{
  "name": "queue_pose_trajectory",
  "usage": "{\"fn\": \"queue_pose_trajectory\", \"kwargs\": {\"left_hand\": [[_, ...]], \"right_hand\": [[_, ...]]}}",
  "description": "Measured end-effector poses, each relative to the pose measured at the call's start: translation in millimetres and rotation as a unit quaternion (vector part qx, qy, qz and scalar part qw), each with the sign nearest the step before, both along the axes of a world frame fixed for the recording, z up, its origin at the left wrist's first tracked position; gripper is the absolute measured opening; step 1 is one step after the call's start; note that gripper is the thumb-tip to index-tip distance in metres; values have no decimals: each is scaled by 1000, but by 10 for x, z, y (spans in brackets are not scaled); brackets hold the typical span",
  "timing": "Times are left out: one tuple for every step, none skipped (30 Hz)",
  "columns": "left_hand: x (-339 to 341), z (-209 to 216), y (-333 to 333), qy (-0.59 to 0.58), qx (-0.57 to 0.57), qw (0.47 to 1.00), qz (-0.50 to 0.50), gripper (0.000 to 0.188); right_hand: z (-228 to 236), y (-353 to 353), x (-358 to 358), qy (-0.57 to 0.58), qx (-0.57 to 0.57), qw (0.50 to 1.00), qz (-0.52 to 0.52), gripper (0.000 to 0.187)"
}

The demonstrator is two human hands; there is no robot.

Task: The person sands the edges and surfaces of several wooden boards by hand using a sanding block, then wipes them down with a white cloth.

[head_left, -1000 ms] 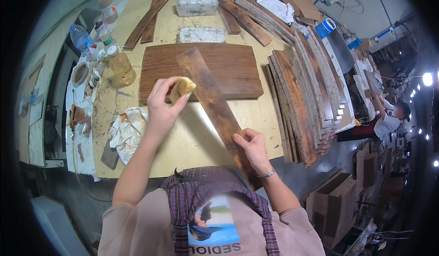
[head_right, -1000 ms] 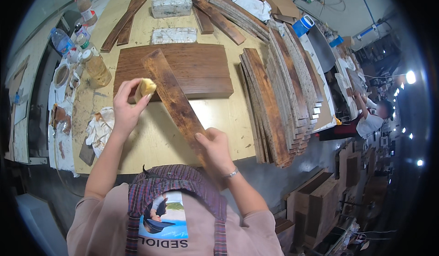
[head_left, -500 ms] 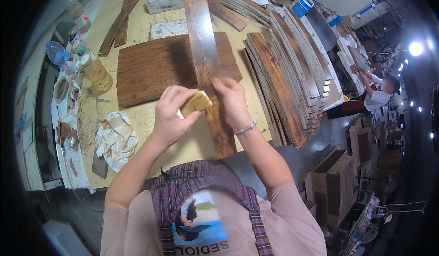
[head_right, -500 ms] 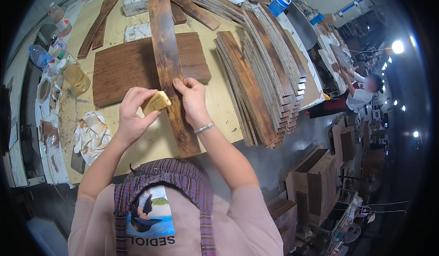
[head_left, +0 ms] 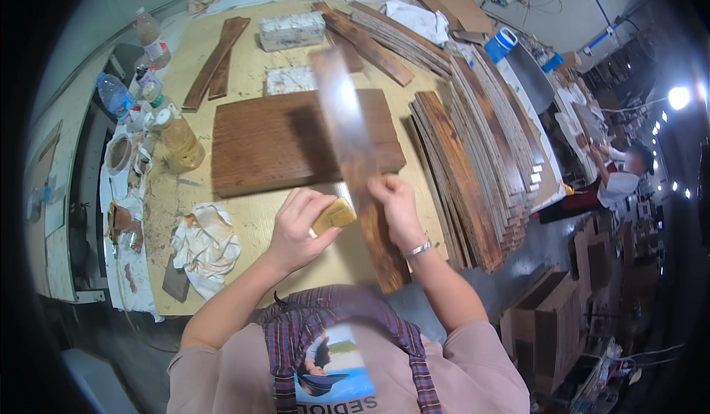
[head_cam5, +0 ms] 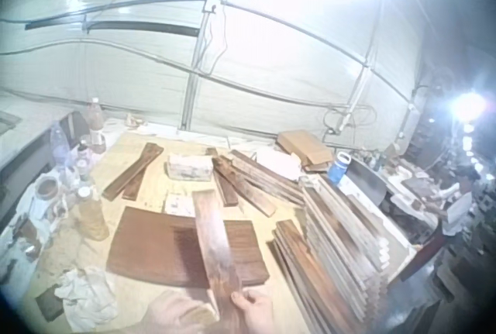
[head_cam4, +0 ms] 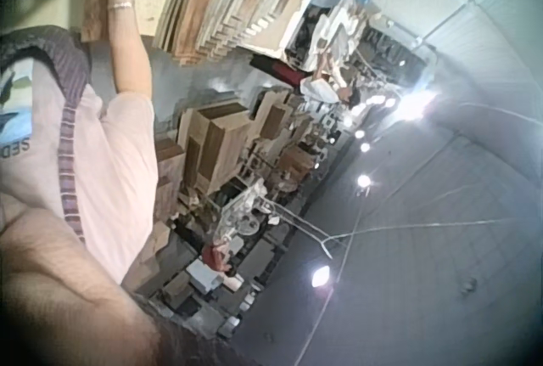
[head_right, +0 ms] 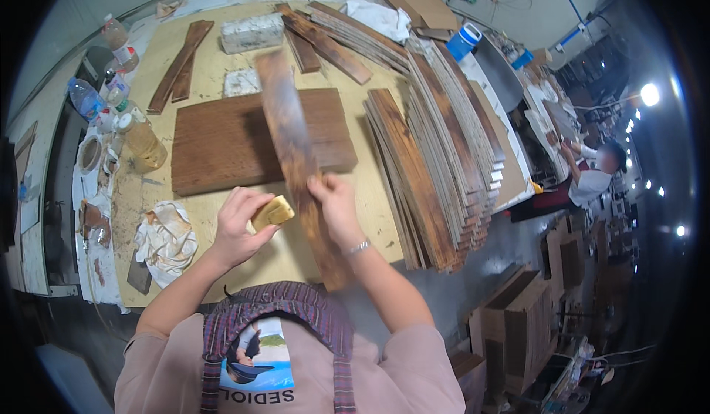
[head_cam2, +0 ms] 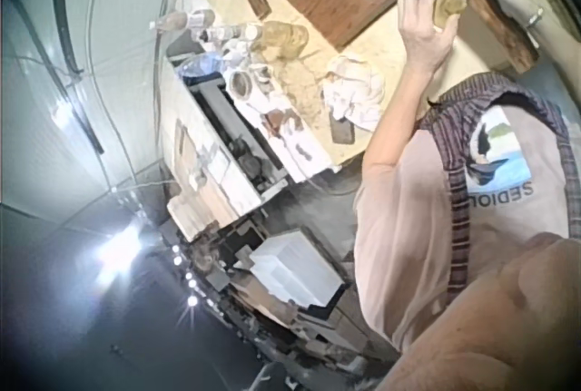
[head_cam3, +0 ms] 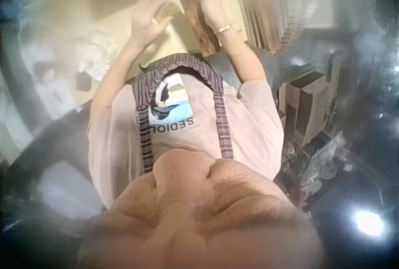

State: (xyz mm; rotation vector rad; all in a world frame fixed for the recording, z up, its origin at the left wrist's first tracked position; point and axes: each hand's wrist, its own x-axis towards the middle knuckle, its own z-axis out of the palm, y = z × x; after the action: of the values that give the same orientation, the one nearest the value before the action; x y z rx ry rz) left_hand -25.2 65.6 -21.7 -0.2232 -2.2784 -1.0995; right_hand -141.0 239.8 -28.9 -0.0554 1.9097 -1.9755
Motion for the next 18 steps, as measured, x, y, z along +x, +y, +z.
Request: {"fn": "queue_pose_trajectory", "kwargs": {"left_hand": [[-82, 23, -57, 25, -24, 999, 20, 42], [-184, 1, -155, 42, -46, 997, 43, 41], [-270, 13, -279, 37, -34, 995, 90, 37], [-337, 30, -436, 14, 14, 992, 127, 34], [-390, 87, -604, -21, 75, 983, 166, 30], [-437, 184, -767, -39, 105, 973, 201, 27], [-481, 62, -1075, -23, 90, 964, 249, 29], [-489, -31, -1360, -39, 149, 953, 261, 31], [-488, 31, -1448, -28, 176, 945, 274, 32], [-492, 79, -1490, -16, 204, 936, 288, 32], [-449, 72, -1404, -14, 178, 946, 270, 32], [-387, 159, -1185, -13, 153, 957, 247, 32], [-342, 114, -1083, -9, 110, 978, 175, 33], [-278, 127, -1014, -30, 53, 985, 161, 32], [-289, 57, -1083, -21, 93, 974, 205, 31], [-331, -26, -1174, -14, 136, 960, 244, 30], [-348, -64, -1309, -27, 193, 938, 286, 31], [-332, -191, -1486, -7, 195, 933, 304, 30]], "right_hand": [[-128, 91, 46, -10, 41, 998, 46, 22], [-151, 118, 139, -36, 53, 995, 78, 18], [-169, 170, 250, -17, 67, 993, 91, 19], [-138, 228, 356, 9, 79, 990, 114, 20], [-87, 279, 452, -11, 61, 992, 113, 21], [-19, 330, 529, -31, 44, 993, 109, 21], [-7, 367, 585, -39, 47, 991, 116, 21], [-10, 399, 630, -48, 51, 990, 124, 21], [-8, 445, 644, -54, 56, 989, 124, 21], [-16, 475, 663, -41, 67, 989, 122, 21], [-28, 496, 681, -27, 78, 989, 120, 20], [-36, 527, 683, -15, 90, 989, 114, 20], [-21, 529, 685, -33, 82, 989, 115, 19], [10, 528, 696, -50, 73, 989, 117, 19], [43, 523, 718, -67, 64, 988, 122, 19], [-1, 554, 714, -99, 32, 985, 137, 20], [-98, 586, 681, -130, -1, 980, 151, 21], [-154, 602, 639, -158, -33, 973, 166, 23]]}}
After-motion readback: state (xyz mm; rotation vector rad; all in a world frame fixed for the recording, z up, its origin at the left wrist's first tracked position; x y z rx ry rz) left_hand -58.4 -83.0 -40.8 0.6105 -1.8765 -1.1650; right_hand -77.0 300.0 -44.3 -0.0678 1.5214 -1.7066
